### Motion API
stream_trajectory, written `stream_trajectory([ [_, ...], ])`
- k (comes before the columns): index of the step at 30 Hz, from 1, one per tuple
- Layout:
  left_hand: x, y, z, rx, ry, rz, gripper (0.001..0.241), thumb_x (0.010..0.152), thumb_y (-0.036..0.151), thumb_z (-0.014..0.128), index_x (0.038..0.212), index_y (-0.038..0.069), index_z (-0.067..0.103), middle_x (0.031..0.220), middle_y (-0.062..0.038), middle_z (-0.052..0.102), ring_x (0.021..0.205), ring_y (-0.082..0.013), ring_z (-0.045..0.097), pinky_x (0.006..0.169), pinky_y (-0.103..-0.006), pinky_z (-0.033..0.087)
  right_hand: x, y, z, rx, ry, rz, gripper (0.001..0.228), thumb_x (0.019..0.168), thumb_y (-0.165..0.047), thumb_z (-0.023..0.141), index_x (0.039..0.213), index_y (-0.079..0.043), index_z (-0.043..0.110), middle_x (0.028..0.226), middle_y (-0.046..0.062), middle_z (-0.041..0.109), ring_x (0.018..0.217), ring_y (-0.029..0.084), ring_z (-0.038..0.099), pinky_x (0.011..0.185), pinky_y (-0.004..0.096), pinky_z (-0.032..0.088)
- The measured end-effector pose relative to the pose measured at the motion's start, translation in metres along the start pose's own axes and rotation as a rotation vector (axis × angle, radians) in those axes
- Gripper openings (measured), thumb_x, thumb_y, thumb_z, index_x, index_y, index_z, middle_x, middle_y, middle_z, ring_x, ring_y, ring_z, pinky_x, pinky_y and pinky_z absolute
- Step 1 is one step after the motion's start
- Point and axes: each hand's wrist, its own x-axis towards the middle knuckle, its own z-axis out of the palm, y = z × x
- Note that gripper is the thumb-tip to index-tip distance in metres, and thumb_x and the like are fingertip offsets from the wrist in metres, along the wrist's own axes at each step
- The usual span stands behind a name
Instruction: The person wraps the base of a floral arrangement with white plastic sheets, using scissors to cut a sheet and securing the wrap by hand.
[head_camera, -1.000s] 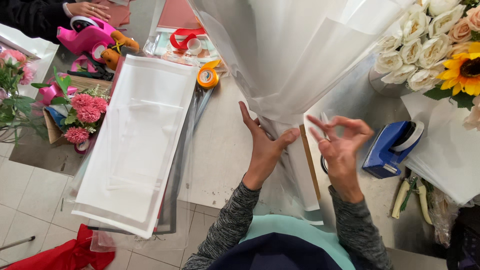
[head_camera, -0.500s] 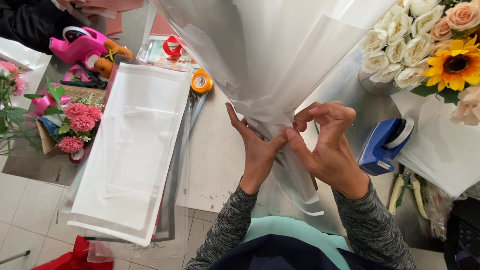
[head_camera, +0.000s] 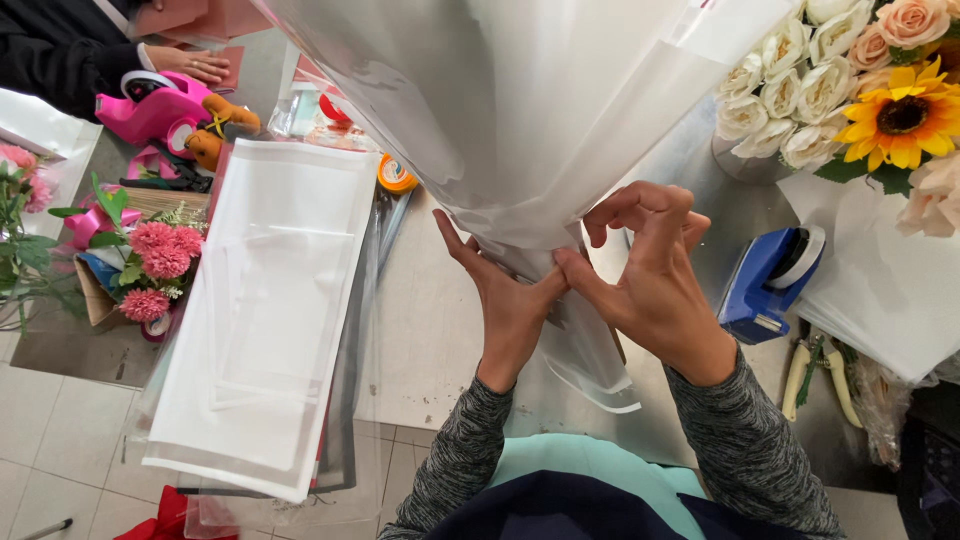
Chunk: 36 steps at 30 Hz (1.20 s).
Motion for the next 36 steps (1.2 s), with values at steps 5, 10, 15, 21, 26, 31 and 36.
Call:
stream_trajectory([
  [5,0.002,0.002,0.002,0.012,0.009,0.087,0.119,0.059,0.028,0.076,0.143,0.019,-0.008,0.139,-0.018,0.024,0.124,-0.0212,0.034,0.101,-0.0342,0.036,0.007,-0.003,-0.004,-0.033,0.04,0.13,0.056,0.079,-0.027,0.072,0.1,-0.013,0.022,0.085,-0.007,0.058,0.083,0.008,0.059,0.085,0.035,0.018],
  [10,0.004,-0.002,0.0,0.006,-0.024,0.011,0.12,0.059,0.025,0.076,0.143,0.022,-0.01,0.136,-0.016,0.028,0.122,-0.0213,0.039,0.1,-0.0335,0.038,0.0,0.01,0.006,-0.094,0.228,0.137,0.068,0.068,-0.036,0.082,0.102,-0.011,0.029,0.091,-0.004,0.053,0.084,0.011,0.057,0.085,0.039,0.025],
  [15,0.002,0.002,0.002,-0.012,-0.066,0.043,0.123,0.059,0.036,0.077,0.142,0.021,-0.013,0.148,-0.016,0.014,0.132,-0.0224,0.028,0.104,-0.0348,0.034,-0.006,0.01,0.003,0.325,0.209,0.333,0.065,0.068,-0.02,0.08,0.111,-0.012,0.033,0.095,0.006,0.059,0.083,0.013,0.061,0.069,0.025,0.05],
  [21,0.002,0.006,0.008,0.143,-0.083,-0.051,0.131,0.06,0.037,0.082,0.144,0.022,-0.017,0.13,-0.023,0.029,0.122,-0.0352,0.034,0.099,-0.0555,0.029,-0.015,0.013,0.017,0.582,0.229,0.352,0.025,0.08,-0.018,0.071,0.099,-0.005,0.062,0.1,0.011,0.067,0.096,0.021,0.067,0.078,0.027,0.053],
  [26,0.003,-0.007,0.005,0.136,-0.108,-0.032,0.131,0.061,0.033,0.08,0.144,0.021,-0.02,0.128,-0.023,0.029,0.121,-0.0351,0.034,0.1,-0.0544,0.029,-0.013,0.007,0.017,0.559,0.32,0.314,0.014,0.088,-0.015,0.064,0.09,-0.001,0.064,0.09,0.014,0.068,0.088,0.019,0.066,0.079,0.028,0.053],
  [31,0.003,-0.007,0.004,0.071,-0.133,-0.013,0.132,0.059,0.027,0.081,0.144,0.022,-0.019,0.131,-0.021,0.028,0.121,-0.0324,0.034,0.099,-0.0557,0.032,-0.016,0.014,0.022,0.476,0.335,0.301,0.013,0.087,-0.015,0.066,0.088,-0.002,0.065,0.081,0.013,0.067,0.08,0.017,0.067,0.075,0.029,0.054],
  [36,0.004,-0.012,0.001,0.064,-0.144,0.007,0.134,0.057,0.027,0.082,0.145,0.022,-0.018,0.137,-0.018,0.025,0.125,-0.0306,0.033,0.097,-0.06,0.031,-0.017,0.019,0.029,0.464,0.337,0.307,0.013,0.086,-0.015,0.067,0.087,-0.003,0.065,0.079,0.014,0.066,0.078,0.019,0.068,0.075,0.031,0.055],
])
